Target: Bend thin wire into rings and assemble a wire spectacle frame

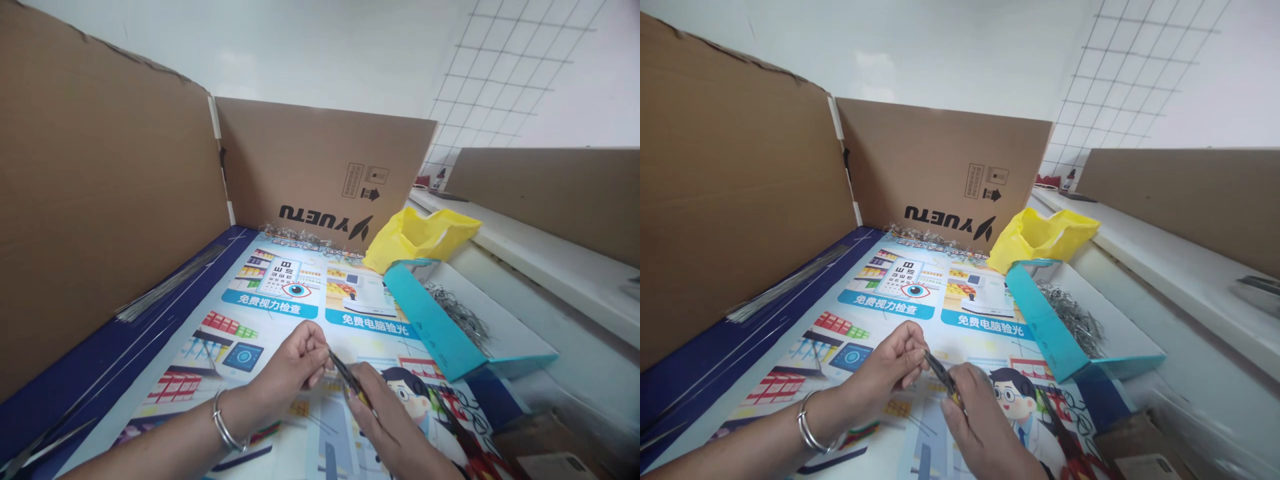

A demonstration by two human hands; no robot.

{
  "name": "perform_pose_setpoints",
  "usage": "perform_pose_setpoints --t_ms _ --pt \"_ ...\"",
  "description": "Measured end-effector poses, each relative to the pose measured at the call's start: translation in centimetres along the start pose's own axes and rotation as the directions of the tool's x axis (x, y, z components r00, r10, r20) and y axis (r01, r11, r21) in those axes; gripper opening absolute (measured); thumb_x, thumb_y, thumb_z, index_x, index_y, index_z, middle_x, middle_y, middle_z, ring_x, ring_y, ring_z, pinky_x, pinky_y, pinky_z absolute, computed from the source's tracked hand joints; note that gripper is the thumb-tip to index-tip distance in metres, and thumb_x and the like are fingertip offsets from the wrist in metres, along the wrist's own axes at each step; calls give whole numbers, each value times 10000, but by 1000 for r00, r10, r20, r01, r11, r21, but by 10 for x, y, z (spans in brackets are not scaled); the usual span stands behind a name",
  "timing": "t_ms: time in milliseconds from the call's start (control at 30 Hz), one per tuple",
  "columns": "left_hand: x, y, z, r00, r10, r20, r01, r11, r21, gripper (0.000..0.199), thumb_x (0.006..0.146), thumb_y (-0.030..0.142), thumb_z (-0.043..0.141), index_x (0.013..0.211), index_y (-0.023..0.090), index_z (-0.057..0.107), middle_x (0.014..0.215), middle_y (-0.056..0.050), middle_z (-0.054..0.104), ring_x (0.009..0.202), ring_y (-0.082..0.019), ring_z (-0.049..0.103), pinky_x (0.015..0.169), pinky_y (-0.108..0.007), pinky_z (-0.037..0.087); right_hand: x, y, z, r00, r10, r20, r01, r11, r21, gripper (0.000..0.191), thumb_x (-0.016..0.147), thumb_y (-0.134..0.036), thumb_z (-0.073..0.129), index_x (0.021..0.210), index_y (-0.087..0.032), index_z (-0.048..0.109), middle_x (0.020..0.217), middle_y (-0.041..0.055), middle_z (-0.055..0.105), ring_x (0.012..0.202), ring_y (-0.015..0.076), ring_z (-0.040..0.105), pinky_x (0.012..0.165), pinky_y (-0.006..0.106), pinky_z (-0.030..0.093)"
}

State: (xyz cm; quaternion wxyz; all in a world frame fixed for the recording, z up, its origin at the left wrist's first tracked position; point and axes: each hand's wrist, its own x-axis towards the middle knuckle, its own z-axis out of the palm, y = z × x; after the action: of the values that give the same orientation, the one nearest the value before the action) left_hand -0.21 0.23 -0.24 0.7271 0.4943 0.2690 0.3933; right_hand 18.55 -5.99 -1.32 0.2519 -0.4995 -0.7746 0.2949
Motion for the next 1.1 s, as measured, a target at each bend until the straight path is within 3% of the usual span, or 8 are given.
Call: perform_pose_setpoints --t_ms 267,500,600,1100 --pt "2 3 -4 997 -60 44 63 996 -57 278 822 369 629 861 193 418 672 38 566 437 -22 309 414 -159 162 1 2 -4 998 -48 45 46 998 44 186 967 -343 320 1064 -237 437 1044 48 504 975 189 471 895 342 389" --pt "3 1 -7 997 -44 65 47 998 -41 263 828 356 623 859 184 427 671 32 569 433 -20 320 416 -162 173 1 3 -5 999 -24 44 22 999 34 180 961 -356 320 985 -228 445 999 50 508 956 200 476 868 349 400" --pt "3 1 -8 996 -38 83 41 998 -43 252 828 348 622 856 182 434 667 34 567 434 -19 327 421 -158 180 1 2 -5 999 -32 37 31 999 5 191 959 -362 310 932 -221 436 951 48 502 937 205 479 854 355 404" --pt "1 2 -3 999 -23 48 25 999 -39 291 809 369 641 838 176 425 668 32 574 435 -18 330 429 -168 178 0 1 4 997 -68 -24 62 976 -207 121 942 -242 356 1047 -216 412 1013 67 515 923 208 490 808 358 427"
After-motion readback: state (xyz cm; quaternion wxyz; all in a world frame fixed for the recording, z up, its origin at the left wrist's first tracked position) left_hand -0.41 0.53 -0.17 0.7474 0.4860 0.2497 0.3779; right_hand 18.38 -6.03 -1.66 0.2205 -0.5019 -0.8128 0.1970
